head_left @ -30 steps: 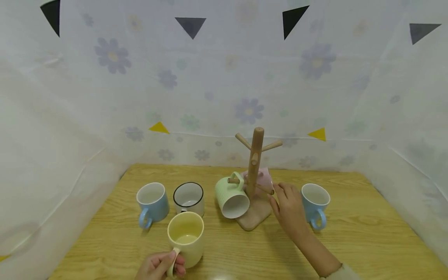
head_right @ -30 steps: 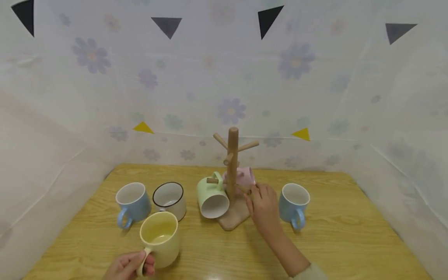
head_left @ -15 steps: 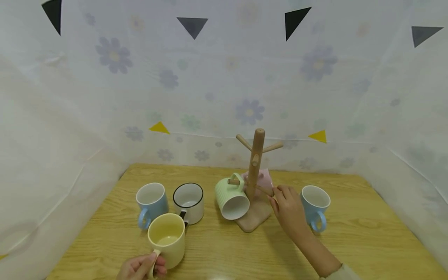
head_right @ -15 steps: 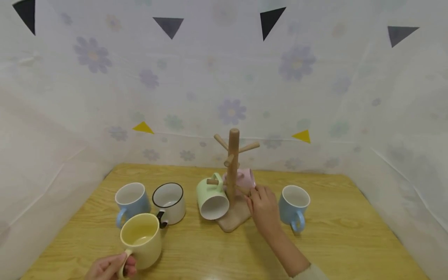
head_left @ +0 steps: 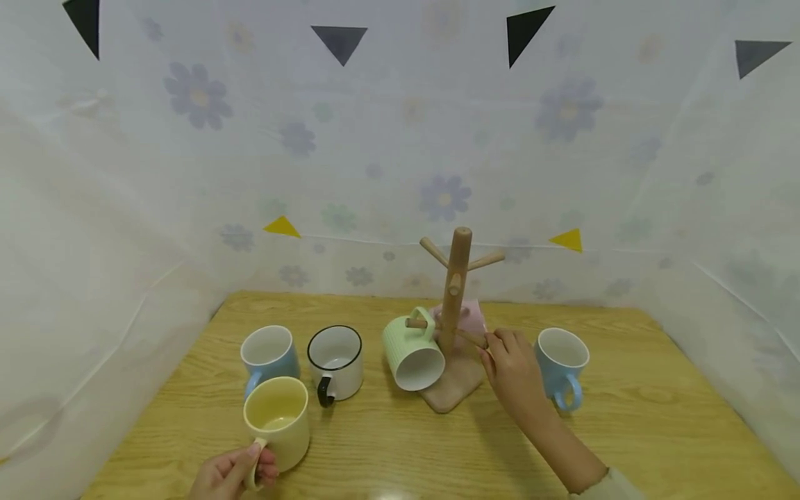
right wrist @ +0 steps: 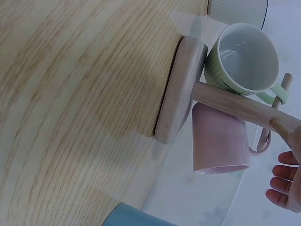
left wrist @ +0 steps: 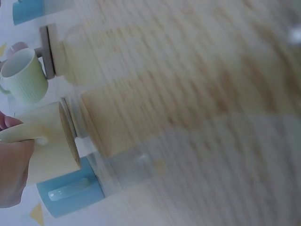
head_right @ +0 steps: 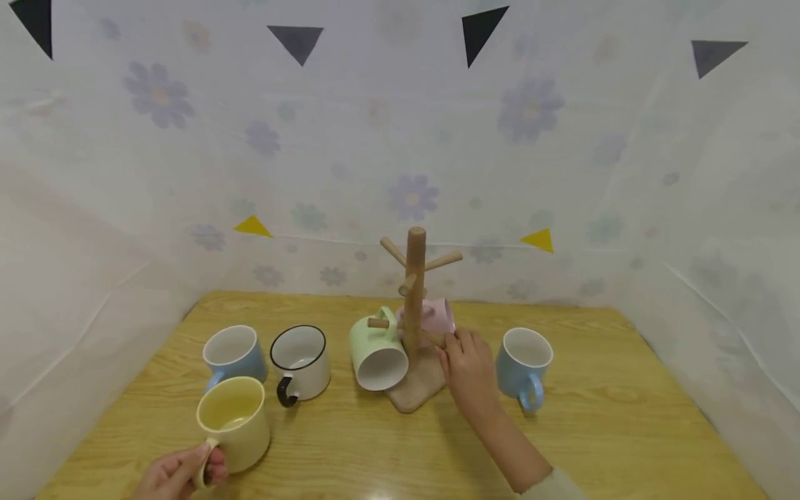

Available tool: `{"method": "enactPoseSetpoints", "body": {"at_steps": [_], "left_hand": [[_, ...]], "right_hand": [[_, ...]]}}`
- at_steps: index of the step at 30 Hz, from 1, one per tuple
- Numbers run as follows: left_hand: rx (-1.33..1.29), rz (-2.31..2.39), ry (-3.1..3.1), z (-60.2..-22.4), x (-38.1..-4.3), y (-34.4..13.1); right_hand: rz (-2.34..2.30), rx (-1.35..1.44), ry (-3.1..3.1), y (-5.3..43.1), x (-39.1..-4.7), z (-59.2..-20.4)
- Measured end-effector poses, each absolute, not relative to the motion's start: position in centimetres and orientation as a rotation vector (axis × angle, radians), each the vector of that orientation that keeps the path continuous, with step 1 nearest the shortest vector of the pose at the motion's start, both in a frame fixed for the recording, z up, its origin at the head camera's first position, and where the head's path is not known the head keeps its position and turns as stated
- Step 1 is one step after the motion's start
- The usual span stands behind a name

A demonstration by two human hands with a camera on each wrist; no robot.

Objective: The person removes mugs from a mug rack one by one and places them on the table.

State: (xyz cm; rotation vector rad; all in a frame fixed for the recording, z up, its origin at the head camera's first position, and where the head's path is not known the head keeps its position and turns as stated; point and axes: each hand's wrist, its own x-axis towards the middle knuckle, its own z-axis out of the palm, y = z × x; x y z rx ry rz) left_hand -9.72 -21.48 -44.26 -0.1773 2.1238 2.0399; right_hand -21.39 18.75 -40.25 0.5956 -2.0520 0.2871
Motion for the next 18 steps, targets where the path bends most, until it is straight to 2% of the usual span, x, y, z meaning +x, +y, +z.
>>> {"method": "enactPoseSetpoints", "body": {"at_steps": [11, 18], "left_hand": [[-0.273, 2.038, 2.109, -44.83, -9.74, -21.62], [-0.106, 2.110, 2.075, -45.31, -10.14, -22.15]], "right_hand": [[0.322, 0.568, -2.097, 18.60, -21.23, -40.02], [0.334, 0.562, -2.104, 18.58, -21.09, -40.16]]}}
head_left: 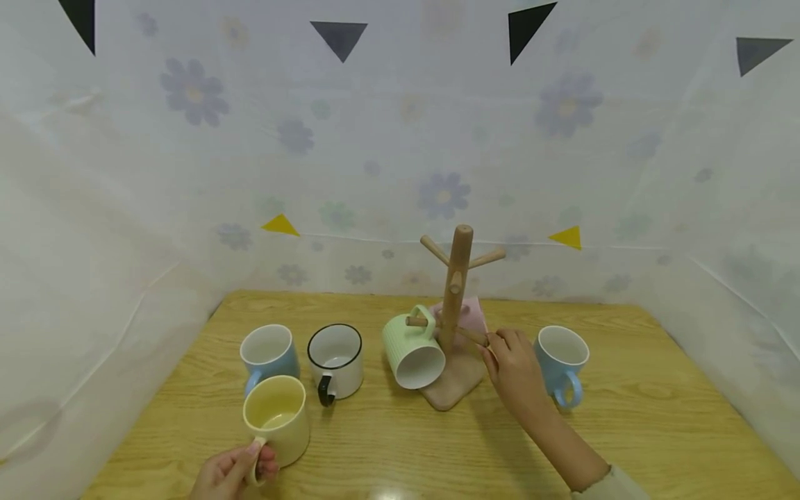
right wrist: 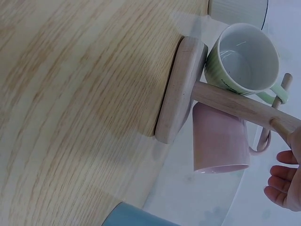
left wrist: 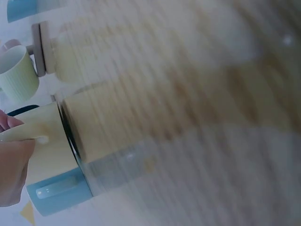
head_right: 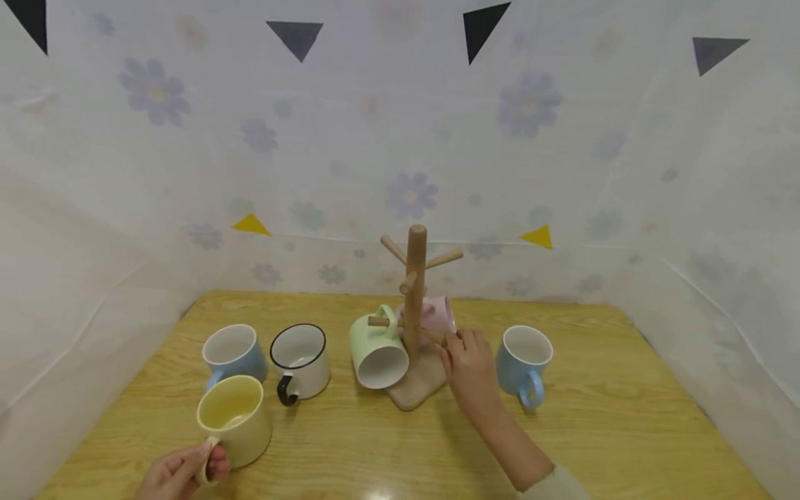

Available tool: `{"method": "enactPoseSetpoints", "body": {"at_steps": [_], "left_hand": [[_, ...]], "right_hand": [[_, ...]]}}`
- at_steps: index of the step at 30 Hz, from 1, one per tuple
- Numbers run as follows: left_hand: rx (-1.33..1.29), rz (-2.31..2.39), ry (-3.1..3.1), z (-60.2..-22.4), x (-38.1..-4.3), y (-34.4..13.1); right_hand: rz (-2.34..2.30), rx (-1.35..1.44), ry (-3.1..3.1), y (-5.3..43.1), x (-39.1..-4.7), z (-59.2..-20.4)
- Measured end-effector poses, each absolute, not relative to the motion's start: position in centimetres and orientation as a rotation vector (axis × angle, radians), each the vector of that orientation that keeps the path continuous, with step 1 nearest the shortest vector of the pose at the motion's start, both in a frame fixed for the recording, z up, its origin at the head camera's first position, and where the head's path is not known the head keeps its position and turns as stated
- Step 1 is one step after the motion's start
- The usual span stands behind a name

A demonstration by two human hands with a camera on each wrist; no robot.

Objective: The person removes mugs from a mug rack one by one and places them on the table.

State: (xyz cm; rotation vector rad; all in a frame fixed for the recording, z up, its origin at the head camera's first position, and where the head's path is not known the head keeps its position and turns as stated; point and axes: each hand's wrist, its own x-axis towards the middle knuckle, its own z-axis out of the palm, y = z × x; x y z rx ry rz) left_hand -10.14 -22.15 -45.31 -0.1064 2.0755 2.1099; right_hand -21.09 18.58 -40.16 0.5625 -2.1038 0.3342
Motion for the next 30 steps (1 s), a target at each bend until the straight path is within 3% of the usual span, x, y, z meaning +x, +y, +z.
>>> {"method": "enactPoseSetpoints", "body": {"at_steps": [22, 30], "left_hand": [[0.255, 1.996, 1.954, -45.4, -11.7, -24.1], [0.001, 1.584, 2.594, -44.2, -11.0, -22.6]], "right_hand": [[0.379, 0.572, -2.117, 18.7, -21.1, -40.3], [0.382, 0.561, -2.110, 18.7, -21.0, -40.3]]}}
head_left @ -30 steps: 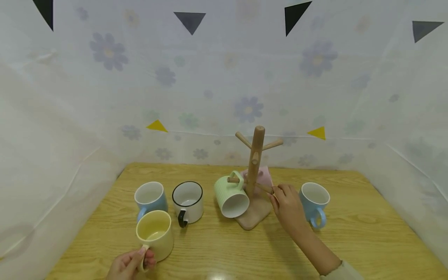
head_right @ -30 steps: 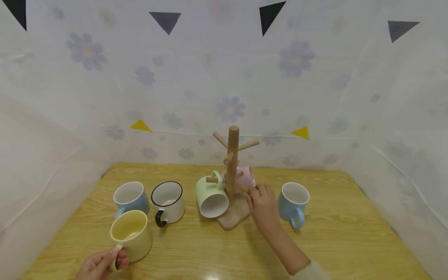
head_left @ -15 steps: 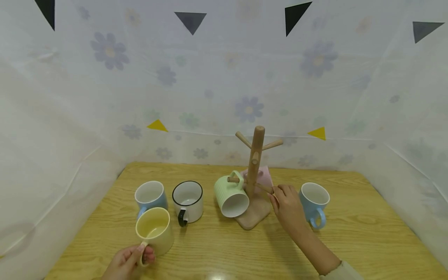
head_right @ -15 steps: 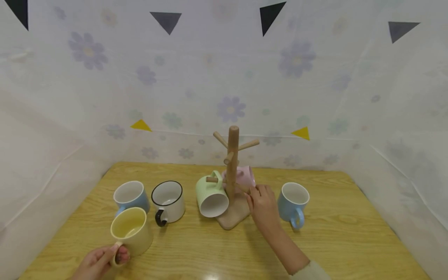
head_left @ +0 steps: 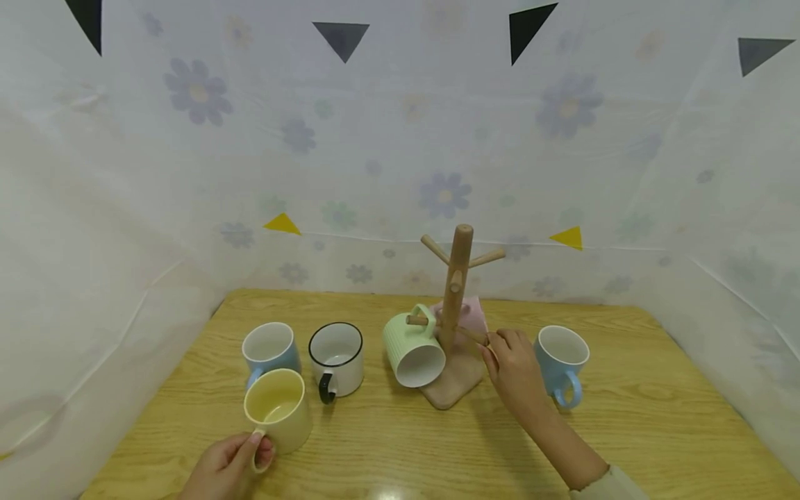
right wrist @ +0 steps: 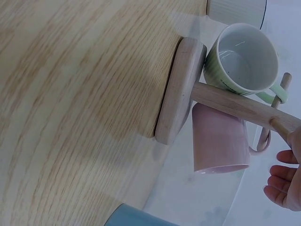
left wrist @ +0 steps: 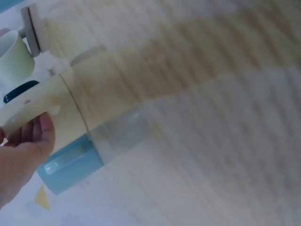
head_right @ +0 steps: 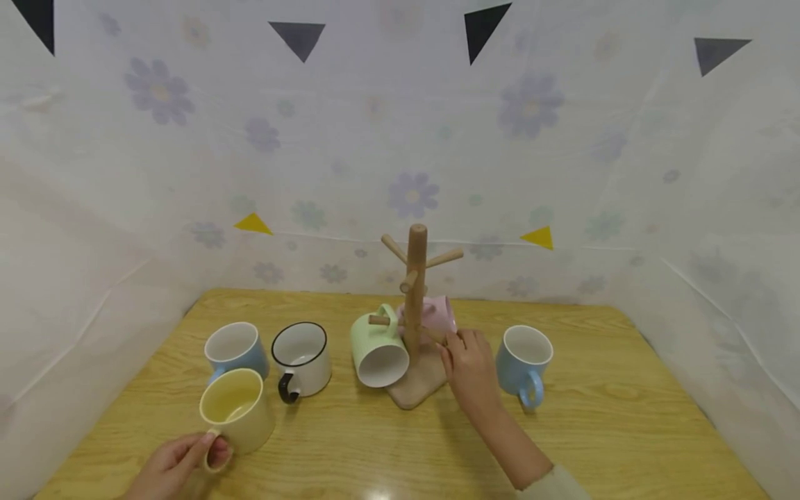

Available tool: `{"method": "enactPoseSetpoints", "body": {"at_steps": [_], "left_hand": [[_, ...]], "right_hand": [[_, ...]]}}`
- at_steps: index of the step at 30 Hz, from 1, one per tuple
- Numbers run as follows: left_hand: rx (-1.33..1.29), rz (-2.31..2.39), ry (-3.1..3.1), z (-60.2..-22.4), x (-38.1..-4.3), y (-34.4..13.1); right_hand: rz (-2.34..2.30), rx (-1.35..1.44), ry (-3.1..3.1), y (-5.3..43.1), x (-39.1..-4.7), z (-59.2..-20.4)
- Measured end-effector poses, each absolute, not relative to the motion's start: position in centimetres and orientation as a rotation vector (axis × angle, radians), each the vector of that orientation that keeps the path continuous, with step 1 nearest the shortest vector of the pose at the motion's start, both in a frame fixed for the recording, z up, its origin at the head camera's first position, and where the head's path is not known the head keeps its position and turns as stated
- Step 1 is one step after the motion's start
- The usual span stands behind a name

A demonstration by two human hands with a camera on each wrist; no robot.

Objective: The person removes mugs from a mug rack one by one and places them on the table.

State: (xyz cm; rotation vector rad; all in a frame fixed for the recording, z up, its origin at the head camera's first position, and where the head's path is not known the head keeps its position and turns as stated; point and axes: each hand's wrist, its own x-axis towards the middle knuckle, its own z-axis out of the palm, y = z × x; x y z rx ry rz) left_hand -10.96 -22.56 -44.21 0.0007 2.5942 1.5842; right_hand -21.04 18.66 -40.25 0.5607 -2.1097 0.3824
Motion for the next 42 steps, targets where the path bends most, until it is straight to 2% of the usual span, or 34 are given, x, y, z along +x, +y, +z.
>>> {"method": "enactPoseSetpoints", "body": {"at_steps": [5, 16, 25, 33, 42], "left_hand": [[-0.047, 1.230, 2.905, -43.5, -10.6, -22.0], [0.418, 0.480, 3.520, -43.7, -10.3, -21.3], [0.619, -0.102, 3.877, -42.5, -10.2, -20.2], [1.009, -0.157, 4.034, -41.7, -11.0, -18.3], [1.010, 0.007, 3.980, -41.1, -11.1, -15.5]], "right_hand": [[0.389, 0.566, -2.112, 18.7, -21.0, -40.4], [0.380, 0.567, -2.094, 18.9, -21.0, -40.3], [0.378, 0.561, -2.100, 18.8, -21.1, -40.3], [0.391, 0.562, -2.105, 18.9, -21.0, -40.4], [0.412, 0.554, -2.091, 18.7, -21.2, -40.6]]}}
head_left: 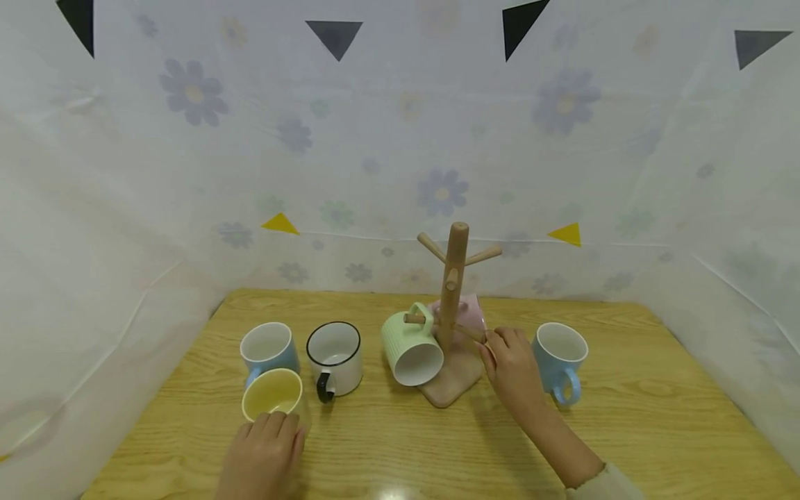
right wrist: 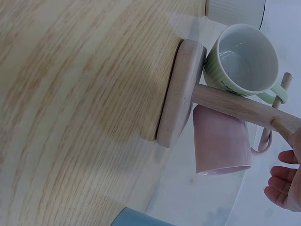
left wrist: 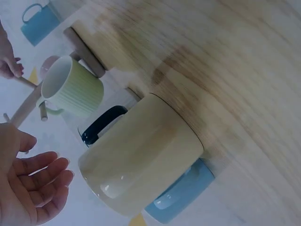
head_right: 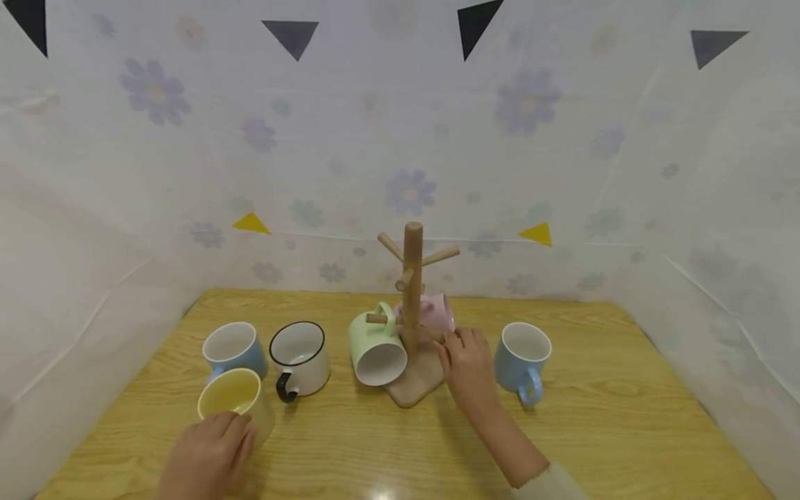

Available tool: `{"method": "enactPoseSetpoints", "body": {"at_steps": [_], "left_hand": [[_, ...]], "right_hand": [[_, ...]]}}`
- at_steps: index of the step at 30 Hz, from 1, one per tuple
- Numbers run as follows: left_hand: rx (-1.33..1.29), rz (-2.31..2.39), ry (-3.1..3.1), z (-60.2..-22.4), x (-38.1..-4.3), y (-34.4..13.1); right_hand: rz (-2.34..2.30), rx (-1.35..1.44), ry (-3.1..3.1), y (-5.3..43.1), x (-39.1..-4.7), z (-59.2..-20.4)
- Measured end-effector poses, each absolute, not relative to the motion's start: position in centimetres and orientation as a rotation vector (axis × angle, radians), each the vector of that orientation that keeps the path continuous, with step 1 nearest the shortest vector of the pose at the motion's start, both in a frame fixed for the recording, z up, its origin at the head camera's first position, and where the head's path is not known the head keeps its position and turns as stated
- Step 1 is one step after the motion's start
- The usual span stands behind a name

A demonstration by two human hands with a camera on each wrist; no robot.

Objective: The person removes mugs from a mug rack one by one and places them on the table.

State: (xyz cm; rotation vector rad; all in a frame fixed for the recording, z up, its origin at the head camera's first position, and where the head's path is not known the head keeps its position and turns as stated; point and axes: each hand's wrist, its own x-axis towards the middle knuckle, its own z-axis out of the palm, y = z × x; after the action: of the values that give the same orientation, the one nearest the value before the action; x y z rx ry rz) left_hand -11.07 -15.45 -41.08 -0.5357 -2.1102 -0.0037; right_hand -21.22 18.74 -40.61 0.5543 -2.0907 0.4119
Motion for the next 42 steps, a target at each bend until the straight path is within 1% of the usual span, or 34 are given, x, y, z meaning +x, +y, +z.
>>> {"method": "enactPoseSetpoints", "body": {"at_steps": [8, 19, 33, 42], "left_hand": [[-0.608, -0.161, -2.144, -41.2, -11.6, -13.6], [-0.667, -0.216, -2.032, -41.4, -13.1, -11.3], [-0.659, -0.261, -2.123, -41.5, -14.7, -7.8], [-0.647, -0.271, -2.183, -41.3, -15.7, -6.6]], "right_hand": [[0.412, 0.536, -2.106, 18.6, -21.1, -40.6], [0.410, 0.534, -2.103, 18.6, -21.2, -40.7], [0.424, 0.538, -2.091, 18.8, -21.3, -41.0], [0.427, 0.540, -2.069, 18.7, -21.3, -41.0]]}}
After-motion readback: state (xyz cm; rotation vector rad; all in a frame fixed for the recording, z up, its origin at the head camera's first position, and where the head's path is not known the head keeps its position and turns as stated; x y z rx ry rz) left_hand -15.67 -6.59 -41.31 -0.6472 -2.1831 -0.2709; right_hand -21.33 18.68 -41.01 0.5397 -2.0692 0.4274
